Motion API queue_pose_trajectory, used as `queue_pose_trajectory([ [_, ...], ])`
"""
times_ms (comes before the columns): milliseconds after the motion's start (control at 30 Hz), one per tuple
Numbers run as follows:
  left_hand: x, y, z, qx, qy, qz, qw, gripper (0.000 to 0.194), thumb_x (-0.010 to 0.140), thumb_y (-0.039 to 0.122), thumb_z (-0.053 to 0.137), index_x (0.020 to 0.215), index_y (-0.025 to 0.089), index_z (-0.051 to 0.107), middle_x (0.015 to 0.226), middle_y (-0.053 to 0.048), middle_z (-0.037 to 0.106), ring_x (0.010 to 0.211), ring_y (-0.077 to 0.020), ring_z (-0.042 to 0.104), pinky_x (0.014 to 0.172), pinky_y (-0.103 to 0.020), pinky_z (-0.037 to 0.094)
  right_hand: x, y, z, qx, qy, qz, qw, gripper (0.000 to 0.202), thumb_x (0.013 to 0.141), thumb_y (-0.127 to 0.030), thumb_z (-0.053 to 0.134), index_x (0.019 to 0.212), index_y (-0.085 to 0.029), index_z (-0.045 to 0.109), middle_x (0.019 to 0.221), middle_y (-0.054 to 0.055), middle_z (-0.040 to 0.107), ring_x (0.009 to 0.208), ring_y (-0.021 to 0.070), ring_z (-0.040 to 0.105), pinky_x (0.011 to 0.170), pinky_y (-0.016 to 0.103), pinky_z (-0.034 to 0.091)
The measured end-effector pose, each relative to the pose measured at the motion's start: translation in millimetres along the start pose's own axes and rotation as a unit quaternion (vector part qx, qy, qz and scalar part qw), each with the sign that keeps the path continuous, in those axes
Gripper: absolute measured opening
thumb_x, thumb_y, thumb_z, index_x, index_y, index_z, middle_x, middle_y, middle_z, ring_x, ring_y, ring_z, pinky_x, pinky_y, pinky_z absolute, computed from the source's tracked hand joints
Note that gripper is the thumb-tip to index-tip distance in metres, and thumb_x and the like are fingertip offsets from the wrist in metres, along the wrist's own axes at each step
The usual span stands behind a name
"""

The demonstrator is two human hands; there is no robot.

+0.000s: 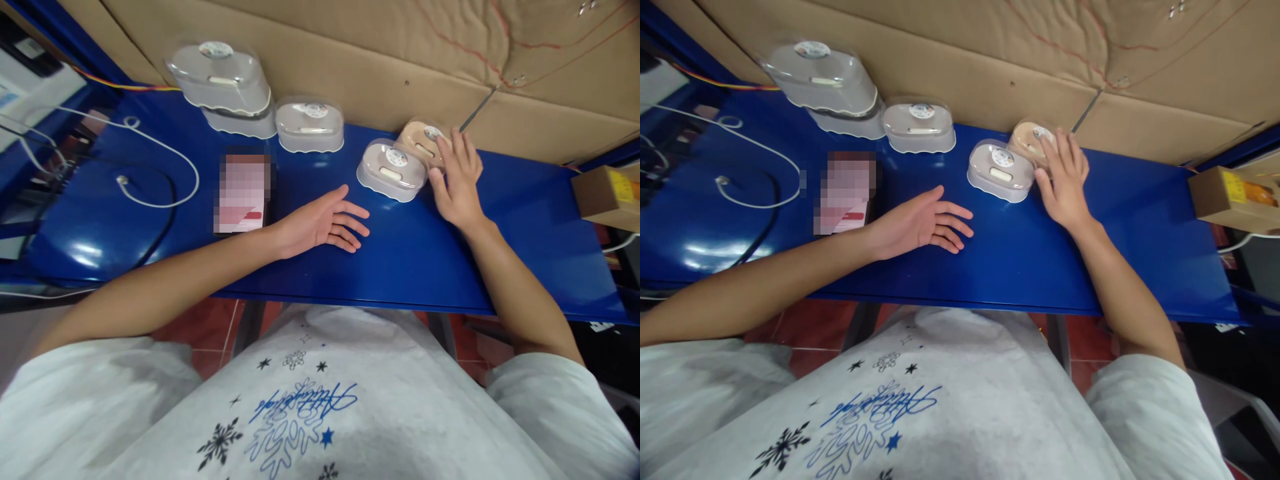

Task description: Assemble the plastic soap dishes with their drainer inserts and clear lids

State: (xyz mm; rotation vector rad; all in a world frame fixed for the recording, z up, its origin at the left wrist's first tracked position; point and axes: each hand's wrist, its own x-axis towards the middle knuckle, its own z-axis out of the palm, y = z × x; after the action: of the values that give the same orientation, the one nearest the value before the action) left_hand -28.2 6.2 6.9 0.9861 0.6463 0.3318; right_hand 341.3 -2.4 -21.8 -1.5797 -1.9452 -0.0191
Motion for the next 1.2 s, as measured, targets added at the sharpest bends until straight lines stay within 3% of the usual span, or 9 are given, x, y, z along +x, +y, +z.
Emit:
queue_pose_trajectory([
  [100, 0.1, -1.1, -0.3, 0.012, -0.005, 0.003, 1.0, 0.074, 0.1, 0.085, 0.056, 0.119, 0.016, 0.079, 0.115, -0.018, 0.084, 0.094, -0.0311, 0.081, 0.091, -0.047, 0.066, 4.4, 16.6, -5.8, -0.01, 0.014, 0.044, 0.999, 0.066, 0.106, -0.078, 0.054, 0.157, -0.037, 0.058, 0.177, 0.008, 0.051, 0.167, 0.0462, 0.034, 0.133, 0.083, 0.011],
  [200, -0.2, -1.5, -0.1, 0.019, -0.011, 0.008, 1.0, 0.075, 0.098, 0.086, 0.059, 0.117, 0.017, 0.079, 0.112, -0.017, 0.084, 0.093, -0.0303, 0.08, 0.09, -0.046, 0.065, 5.7, 24.6, -12.1, -0.049, 0.042, 0.074, 0.995, 0.077, 0.092, -0.085, 0.071, 0.143, -0.027, 0.065, 0.156, 0.021, 0.064, 0.149, 0.0491, 0.05, 0.123, 0.084, 0.03],
  [300, -0.7, -1.4, 0.1, 0.023, -0.016, 0.011, 1.0, 0.074, 0.097, 0.086, 0.062, 0.116, 0.016, 0.079, 0.11, -0.017, 0.084, 0.092, -0.0296, 0.08, 0.088, -0.045, 0.065, 5.4, 31.0, -17.3, -0.039, 0.061, 0.066, 0.995, 0.09, 0.083, -0.087, 0.081, 0.146, -0.027, 0.059, 0.156, 0.023, 0.059, 0.147, 0.0488, 0.047, 0.121, 0.078, 0.039],
  [400, -0.9, -1.3, -0.5, 0.02, -0.016, 0.01, 1.0, 0.074, 0.097, 0.085, 0.063, 0.116, 0.016, 0.079, 0.11, -0.018, 0.084, 0.092, -0.0297, 0.08, 0.087, -0.045, 0.065, 5.6, 40.9, -18.5, 0.013, 0.056, 0.035, 0.998, 0.087, 0.086, -0.081, 0.083, 0.151, -0.032, 0.053, 0.16, 0.018, 0.059, 0.148, 0.0433, 0.048, 0.126, 0.069, 0.041],
  [567, 0.0, -1.7, -2.1, 0.005, -0.013, 0.007, 1.0, 0.071, 0.098, 0.083, 0.062, 0.115, 0.016, 0.079, 0.11, -0.018, 0.084, 0.093, -0.03, 0.08, 0.091, -0.045, 0.065, 11.7, 43.3, -20.9, 0.008, 0.112, 0.106, 0.988, 0.091, 0.079, -0.083, 0.084, 0.141, -0.022, 0.061, 0.14, 0.022, 0.073, 0.128, 0.0401, 0.067, 0.113, 0.063, 0.052],
  [733, -0.4, 2.0, 0.9, -0.05, -0.022, -0.014, 0.998, 0.077, 0.099, 0.085, 0.057, 0.122, 0.016, 0.079, 0.119, -0.021, 0.085, 0.106, -0.0357, 0.082, 0.098, -0.049, 0.065, 11.6, -6.0, -36.7, 0.093, 0.186, 0.07, 0.976, 0.074, 0.084, -0.079, 0.081, 0.13, -0.024, 0.063, 0.139, 0.022, 0.072, 0.114, 0.0351, 0.074, 0.102, 0.055, 0.06],
  [867, -3.6, 8.8, 5.9, -0.113, -0.023, -0.019, 0.993, 0.086, 0.099, 0.091, 0.046, 0.136, 0.019, 0.076, 0.129, -0.021, 0.084, 0.126, -0.0405, 0.078, 0.1, -0.052, 0.065, -11.9, -75.7, -34.2, 0.132, 0.125, -0.111, 0.977, 0.074, 0.085, -0.07, 0.085, 0.142, -0.027, 0.065, 0.138, 0.017, 0.073, 0.129, 0.0408, 0.071, 0.112, 0.061, 0.058],
  [967, -4.3, 9.8, 6.7, -0.135, -0.019, -0.017, 0.991, 0.087, 0.102, 0.092, 0.037, 0.138, 0.023, 0.077, 0.126, -0.016, 0.086, 0.129, -0.04, 0.077, 0.1, -0.051, 0.066, -33.5, -114.2, -17.6, 0.103, 0.029, -0.17, 0.98, 0.075, 0.085, -0.063, 0.09, 0.148, -0.034, 0.062, 0.144, 0.013, 0.071, 0.135, 0.0425, 0.069, 0.116, 0.066, 0.057],
  [1200, 8.3, -5.3, -2.1, -0.117, 0.023, -0.022, 0.993, 0.077, 0.112, 0.078, 0.035, 0.141, 0.019, 0.075, 0.125, -0.016, 0.086, 0.107, -0.0324, 0.085, 0.092, -0.043, 0.069, -37.2, -109.2, 5.6, 0.162, -0.064, -0.106, 0.979, 0.063, 0.099, -0.071, 0.071, 0.148, -0.032, 0.064, 0.148, 0.013, 0.071, 0.142, 0.0387, 0.066, 0.122, 0.062, 0.054],
])
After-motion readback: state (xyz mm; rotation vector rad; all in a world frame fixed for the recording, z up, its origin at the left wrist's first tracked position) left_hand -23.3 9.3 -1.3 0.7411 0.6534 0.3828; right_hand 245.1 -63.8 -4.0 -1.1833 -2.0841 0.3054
